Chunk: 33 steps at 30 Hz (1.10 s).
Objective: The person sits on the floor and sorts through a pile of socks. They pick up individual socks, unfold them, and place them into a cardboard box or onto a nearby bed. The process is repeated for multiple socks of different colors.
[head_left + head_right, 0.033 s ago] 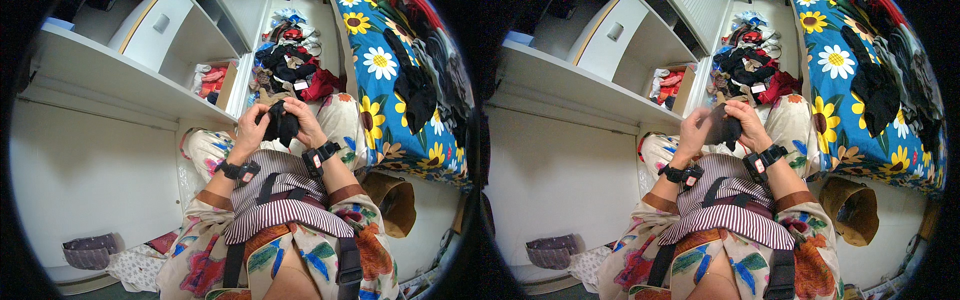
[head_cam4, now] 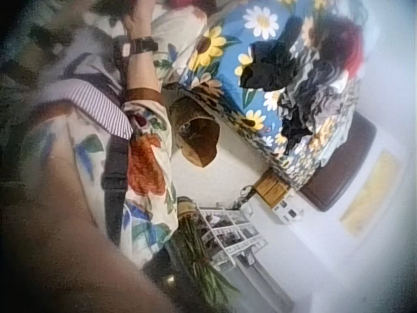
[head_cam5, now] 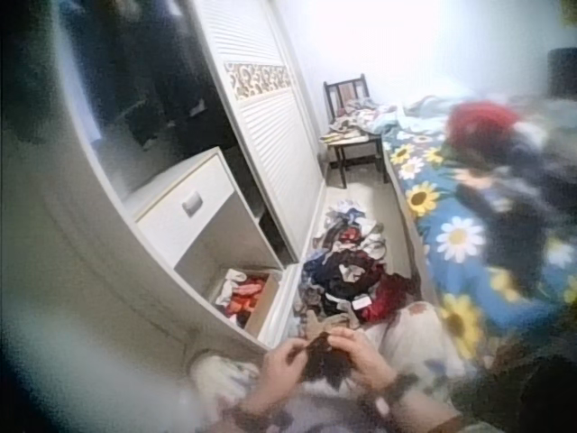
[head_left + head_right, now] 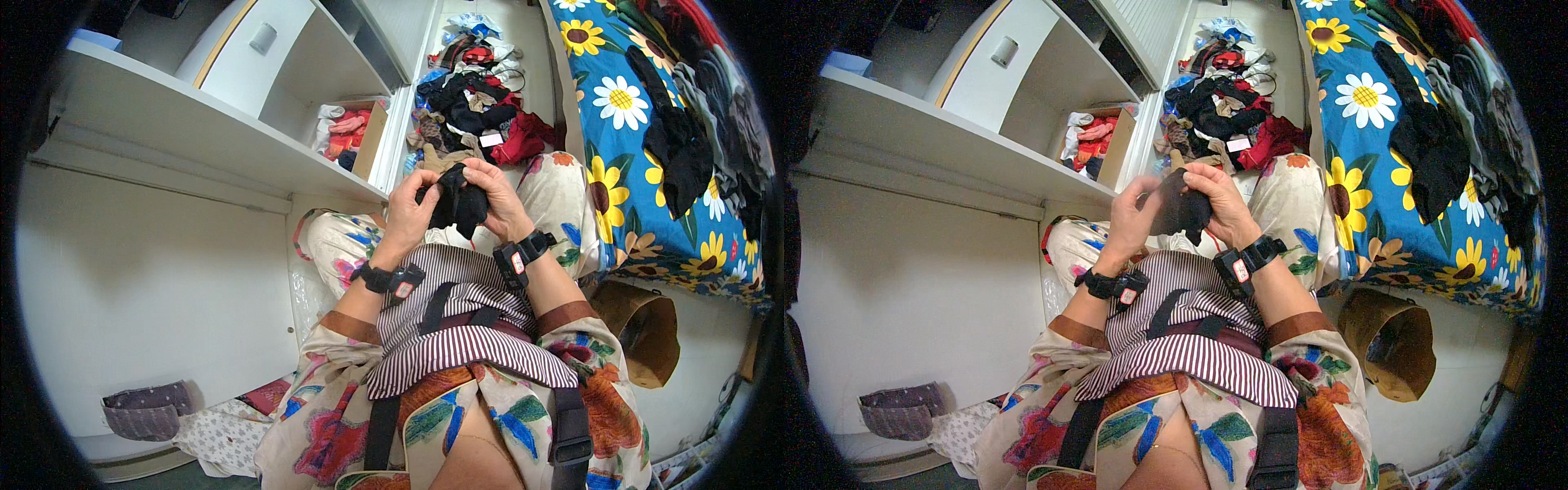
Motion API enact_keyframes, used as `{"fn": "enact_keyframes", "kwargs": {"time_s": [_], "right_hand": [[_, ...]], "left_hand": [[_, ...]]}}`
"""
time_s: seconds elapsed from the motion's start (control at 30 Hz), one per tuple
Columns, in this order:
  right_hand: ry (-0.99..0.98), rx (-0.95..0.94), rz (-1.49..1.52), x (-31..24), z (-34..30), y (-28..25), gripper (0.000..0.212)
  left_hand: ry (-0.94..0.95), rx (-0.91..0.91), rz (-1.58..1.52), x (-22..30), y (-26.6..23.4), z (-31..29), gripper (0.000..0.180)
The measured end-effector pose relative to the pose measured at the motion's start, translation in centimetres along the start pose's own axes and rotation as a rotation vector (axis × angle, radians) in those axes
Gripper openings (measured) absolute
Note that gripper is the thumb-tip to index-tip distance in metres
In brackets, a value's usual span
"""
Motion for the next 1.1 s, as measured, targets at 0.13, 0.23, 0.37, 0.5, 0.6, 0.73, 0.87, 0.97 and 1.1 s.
{"fn": "enact_keyframes", "kwargs": {"time_s": [0.13, 0.23, 0.37, 0.5, 0.6, 0.73, 0.87, 0.97, 1.1], "right_hand": [[-0.006, -0.039, -0.023, -0.4, -0.1, 0.7, 0.011], [-0.032, -0.081, -0.062, -1.1, 0.0, 0.8, 0.011], [-0.128, -0.142, -0.044, -2.1, 0.1, 1.1, 0.014], [-0.19, -0.161, -0.061, -2.6, 0.0, 2.0, 0.015], [-0.094, -0.068, -0.139, -1.9, -0.6, 2.0, 0.01], [0.036, -0.044, -0.223, -0.5, -1.2, 2.7, 0.021], [0.028, 0.013, -0.386, -0.4, -1.1, 3.0, 0.023], [0.007, -0.009, -0.215, -0.7, -0.9, 3.2, 0.021], [0.013, 0.037, -0.037, -0.5, -0.9, 2.8, 0.021]], "left_hand": [[0.012, -0.003, -0.459, -1.4, 0.1, -0.3, 0.011], [0.075, 0.008, -0.782, -1.6, -0.1, -0.5, 0.012], [0.055, 0.092, -0.601, -1.6, -2.1, -0.6, 0.014], [0.262, 0.171, 0.054, 2.2, -2.6, -1.6, 0.016], [0.248, 0.22, 0.126, 2.7, -2.6, -1.8, 0.016], [0.245, 0.246, 0.155, 2.9, -2.6, -2.0, 0.016], [0.255, 0.246, 0.183, 2.9, -2.4, -2.2, 0.017], [0.286, 0.287, 0.071, 2.7, -2.8, -2.2, 0.017], [0.263, 0.262, -0.073, 2.0, -2.9, -1.9, 0.02]]}}
Point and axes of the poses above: each hand's wrist, its own z-axis towards the middle knuckle, its own y-axis out of the palm, x = y × z, the point moved 9 cm from there along z, towards the middle knuckle, and after that the axes turned 12 degrees about -x, right-handed, at the moved point
